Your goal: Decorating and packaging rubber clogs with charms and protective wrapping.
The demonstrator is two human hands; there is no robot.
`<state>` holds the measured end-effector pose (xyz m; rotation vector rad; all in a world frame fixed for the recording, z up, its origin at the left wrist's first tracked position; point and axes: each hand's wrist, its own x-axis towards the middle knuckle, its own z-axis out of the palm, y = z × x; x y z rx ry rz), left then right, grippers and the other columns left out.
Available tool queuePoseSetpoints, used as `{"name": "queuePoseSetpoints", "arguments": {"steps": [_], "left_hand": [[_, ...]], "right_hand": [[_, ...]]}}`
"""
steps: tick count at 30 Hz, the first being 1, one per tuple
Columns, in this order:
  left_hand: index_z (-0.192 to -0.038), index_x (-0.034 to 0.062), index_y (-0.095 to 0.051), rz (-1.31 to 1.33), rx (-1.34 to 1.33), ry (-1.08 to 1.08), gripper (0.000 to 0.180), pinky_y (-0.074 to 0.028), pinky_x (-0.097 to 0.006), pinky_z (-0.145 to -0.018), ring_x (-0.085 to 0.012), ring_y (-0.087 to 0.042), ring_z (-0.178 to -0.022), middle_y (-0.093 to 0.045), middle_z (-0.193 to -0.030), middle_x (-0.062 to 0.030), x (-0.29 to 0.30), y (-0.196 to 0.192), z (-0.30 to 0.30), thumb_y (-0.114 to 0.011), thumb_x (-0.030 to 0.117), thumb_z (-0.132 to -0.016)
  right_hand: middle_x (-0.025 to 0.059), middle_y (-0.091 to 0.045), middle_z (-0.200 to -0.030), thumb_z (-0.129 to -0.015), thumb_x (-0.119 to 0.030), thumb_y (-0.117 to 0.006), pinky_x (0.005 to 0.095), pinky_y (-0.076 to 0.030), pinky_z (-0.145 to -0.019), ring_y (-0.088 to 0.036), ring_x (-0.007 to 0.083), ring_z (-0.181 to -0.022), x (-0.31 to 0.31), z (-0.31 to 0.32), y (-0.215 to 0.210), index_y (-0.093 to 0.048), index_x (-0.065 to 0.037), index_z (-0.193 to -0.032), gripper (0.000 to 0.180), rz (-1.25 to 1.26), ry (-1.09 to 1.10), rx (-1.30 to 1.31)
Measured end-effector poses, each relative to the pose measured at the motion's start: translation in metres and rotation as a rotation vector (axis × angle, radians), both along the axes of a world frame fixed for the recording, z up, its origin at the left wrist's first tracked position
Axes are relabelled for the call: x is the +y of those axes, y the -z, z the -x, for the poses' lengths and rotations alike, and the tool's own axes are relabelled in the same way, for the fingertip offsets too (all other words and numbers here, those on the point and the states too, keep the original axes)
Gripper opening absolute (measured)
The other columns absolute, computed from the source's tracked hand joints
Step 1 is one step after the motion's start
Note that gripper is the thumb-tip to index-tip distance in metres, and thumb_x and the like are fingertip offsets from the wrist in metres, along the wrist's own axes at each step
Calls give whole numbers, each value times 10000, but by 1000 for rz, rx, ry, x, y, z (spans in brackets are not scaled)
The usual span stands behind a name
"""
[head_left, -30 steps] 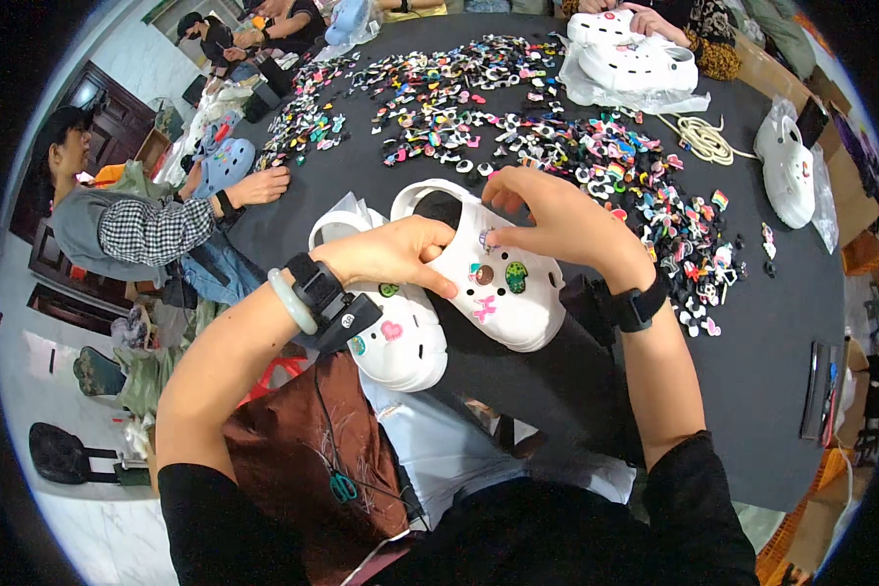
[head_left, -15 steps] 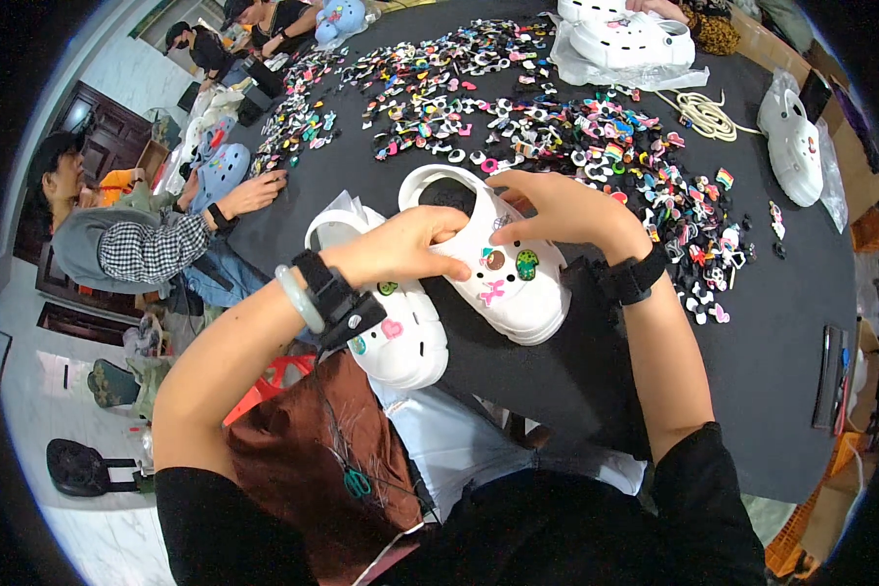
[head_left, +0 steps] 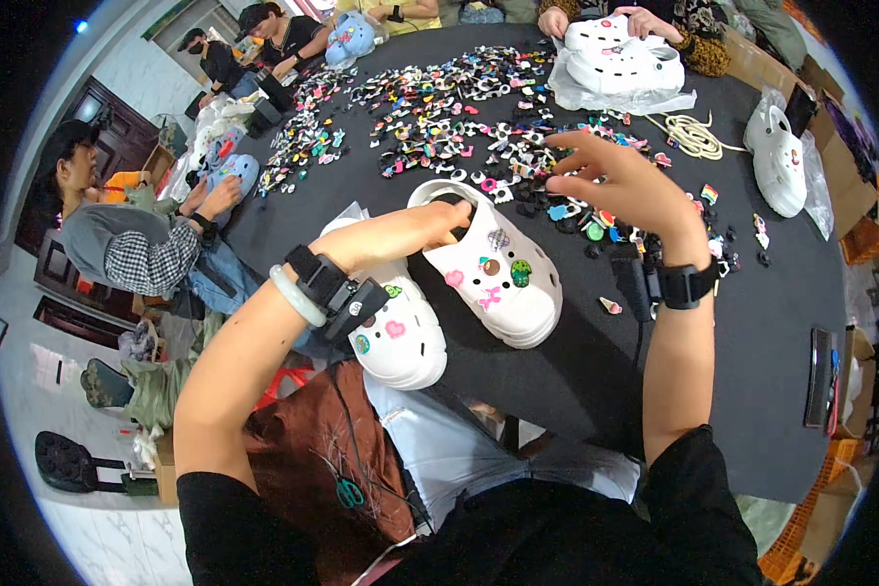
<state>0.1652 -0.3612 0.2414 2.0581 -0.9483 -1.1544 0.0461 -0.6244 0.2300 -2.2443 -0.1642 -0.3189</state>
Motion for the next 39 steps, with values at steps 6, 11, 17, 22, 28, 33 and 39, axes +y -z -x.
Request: {"name": "queuePoseSetpoints", "arguments": {"steps": [6,11,17,22,28,33,39], "left_hand": [[-1330,-8,-456,85,-199,-28,423,-400,-311,-1030,-182,-526,-1209,-582,-1268,-123,25,-16,-7,-523,250,-1001],[-1339,2,-451,284,-254,-143,416,-389,-340,-1055,-197,-519,-1231,-540,-1328,-127,51,-42,5,-556,180,-977],[-1289,12,-509,336,-305,-287,370,-418,-321,-1031,-190,-555,-1189,-589,-1264,-116,82,-50,4,-593,146,-955],[-1245,1,-551,186,-291,-246,308,-445,-297,-955,-137,-582,-1093,-652,-1111,-80,98,-50,1,-555,154,-977],[-1303,63,-530,53,-503,-39,392,-461,-271,-851,-117,-555,-919,-592,-1002,-13,104,-24,17,-615,109,-924],[-1333,60,-501,-15,-295,-5,494,-470,-280,-893,-129,-575,-995,-609,-1108,-32,90,-11,6,-641,-2,-864],[-1343,51,-486,151,-47,-216,547,-480,-287,-927,-138,-596,-1065,-611,-1208,-87,72,-4,11,-646,-62,-832]], "right_hand": [[101,-668,-1076,-918,-193,-654,267,-507,-767,-632,125,-916,-28,25,-16,-506,-65,-1344,469,-55,63,2],[104,-658,-1102,-950,-137,-601,273,-486,-864,-618,125,-967,-46,43,-24,-496,-46,-1355,428,-178,51,-111],[83,-675,-1088,-986,-236,-540,245,-453,-842,-606,105,-932,-46,49,-27,-501,-47,-1341,404,-293,-22,-170],[86,-677,-1092,-993,-317,-496,225,-451,-806,-619,96,-928,-38,55,-40,-510,-59,-1344,436,-340,-110,-207],[72,-677,-1053,-996,-372,-473,217,-460,-804,-621,88,-893,-25,46,-34,-498,-25,-1354,499,-467,-303,-245],[65,-678,-1029,-989,-369,-500,209,-457,-792,-622,83,-881,-21,47,-36,-511,-33,-1342,488,-447,-301,-262],[53,-682,-992,-987,-332,-520,205,-458,-772,-615,70,-861,-22,49,-37,-539,-52,-1323,438,-441,-289,-312]]}}
